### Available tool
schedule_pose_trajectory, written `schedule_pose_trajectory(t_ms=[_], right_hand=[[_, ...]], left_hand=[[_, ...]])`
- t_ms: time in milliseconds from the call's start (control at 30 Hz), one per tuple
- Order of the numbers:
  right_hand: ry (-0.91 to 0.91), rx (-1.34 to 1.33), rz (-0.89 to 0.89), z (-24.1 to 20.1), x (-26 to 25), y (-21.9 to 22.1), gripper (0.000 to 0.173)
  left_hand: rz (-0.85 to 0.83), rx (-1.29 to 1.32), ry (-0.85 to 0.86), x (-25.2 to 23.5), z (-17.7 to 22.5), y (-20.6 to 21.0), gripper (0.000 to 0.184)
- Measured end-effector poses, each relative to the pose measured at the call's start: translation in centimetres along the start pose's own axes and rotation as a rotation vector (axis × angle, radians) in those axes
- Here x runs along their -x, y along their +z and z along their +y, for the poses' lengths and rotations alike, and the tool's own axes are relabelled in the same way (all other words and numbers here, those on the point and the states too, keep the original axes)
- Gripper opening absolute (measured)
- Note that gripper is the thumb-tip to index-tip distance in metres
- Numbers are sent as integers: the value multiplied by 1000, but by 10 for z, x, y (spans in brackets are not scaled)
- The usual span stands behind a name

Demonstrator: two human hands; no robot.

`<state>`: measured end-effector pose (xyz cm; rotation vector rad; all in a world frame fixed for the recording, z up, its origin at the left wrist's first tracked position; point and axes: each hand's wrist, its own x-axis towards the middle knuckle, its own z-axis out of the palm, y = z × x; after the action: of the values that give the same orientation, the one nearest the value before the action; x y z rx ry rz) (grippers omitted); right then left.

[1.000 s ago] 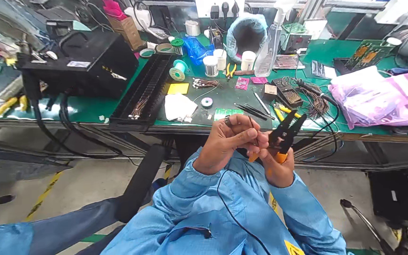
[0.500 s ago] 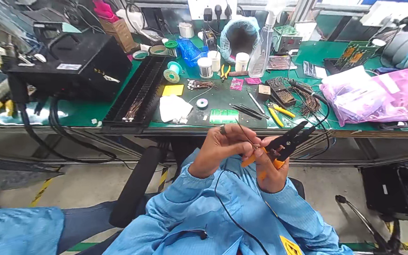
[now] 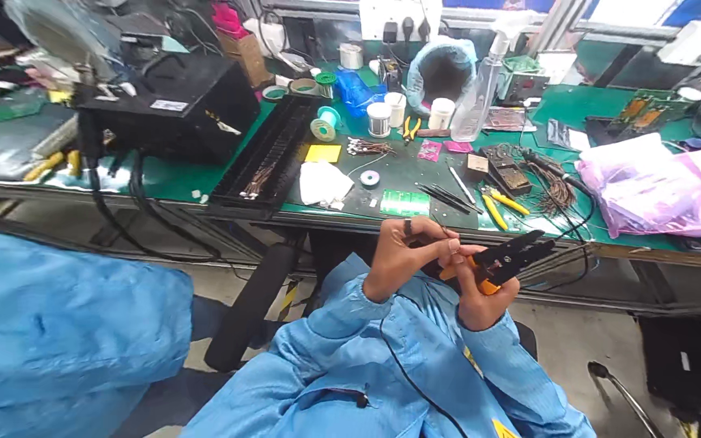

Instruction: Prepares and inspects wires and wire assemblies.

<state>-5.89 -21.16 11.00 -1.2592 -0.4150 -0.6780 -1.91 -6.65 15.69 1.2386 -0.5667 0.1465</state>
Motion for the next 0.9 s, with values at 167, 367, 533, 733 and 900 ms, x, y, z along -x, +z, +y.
schedule_pose_trajectory(t_ms=[167,367,533,733,900], right_hand=[[22,12,-15,-4,3,-5,15],[-4,6,-46,-8,19,0,17],[-2,13,-46,-10,27,-4,17],[100,-33,-146,-10,25,-19,27],[35,100,-108,-18,9,-40,36]], left_hand=[[66,-9,-2,-16,11,-3,7],[61,11,-4,-17,25,-1,9],[39,77,-34,-9,22,10,8],[-50,27,-30,1,20,10,9],[-115,-66,8,9,21,10,12]])
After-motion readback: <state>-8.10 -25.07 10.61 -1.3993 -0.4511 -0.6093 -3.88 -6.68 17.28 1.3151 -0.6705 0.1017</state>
